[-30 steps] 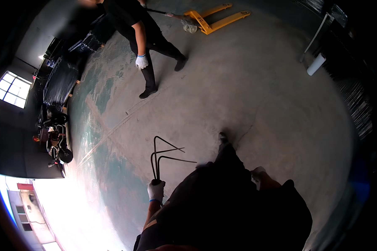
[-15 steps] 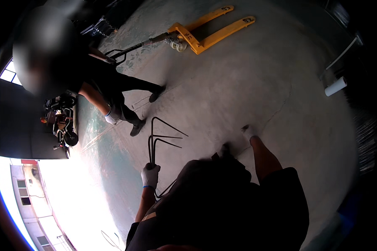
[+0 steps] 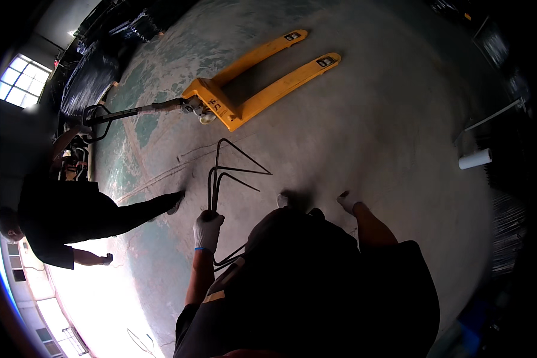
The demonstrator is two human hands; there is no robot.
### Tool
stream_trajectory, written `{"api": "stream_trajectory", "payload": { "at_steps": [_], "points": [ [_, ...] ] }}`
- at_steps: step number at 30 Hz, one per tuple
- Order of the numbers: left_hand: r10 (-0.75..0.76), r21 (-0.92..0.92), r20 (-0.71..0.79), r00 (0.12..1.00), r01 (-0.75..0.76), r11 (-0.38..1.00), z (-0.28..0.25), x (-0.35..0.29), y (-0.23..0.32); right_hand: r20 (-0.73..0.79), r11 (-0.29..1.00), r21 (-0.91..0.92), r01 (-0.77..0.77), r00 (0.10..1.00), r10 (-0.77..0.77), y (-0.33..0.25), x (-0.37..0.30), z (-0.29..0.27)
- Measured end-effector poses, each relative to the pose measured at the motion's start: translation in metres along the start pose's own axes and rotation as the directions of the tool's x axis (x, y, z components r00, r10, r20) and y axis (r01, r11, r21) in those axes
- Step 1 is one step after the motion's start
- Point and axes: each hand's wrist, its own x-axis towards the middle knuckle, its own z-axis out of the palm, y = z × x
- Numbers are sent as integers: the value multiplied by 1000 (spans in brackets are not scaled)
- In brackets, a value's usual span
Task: The person measures a metal frame on a wooden table using a tape measure, then picks up the frame and walks across the workshop to place it with other frames. The person also briefly handles a power tool on a cluttered table.
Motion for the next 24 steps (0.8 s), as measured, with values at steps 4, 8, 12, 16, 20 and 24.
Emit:
{"api": "stream_trajectory", "payload": {
  "at_steps": [4,8,12,16,20,24],
  "points": [
    [-27,10,61,998,26,1000,8,53,61,-5,963,222,-152,988,157,-9,19,-43],
    [37,46,75,996,-41,998,22,90,120,-42,921,350,-170,980,196,10,49,-76],
    [115,136,-25,993,-111,985,58,116,199,106,854,430,-293,956,275,22,111,-123],
    [75,207,-81,994,-56,977,119,155,262,253,960,263,-95,967,27,36,220,-181],
    [89,199,-178,980,-53,979,160,226,295,287,989,144,33,955,-73,-27,347,-237],
    [-20,144,-227,974,54,988,168,283,366,136,981,168,-95,988,72,-177,451,-290]
  ]
}}
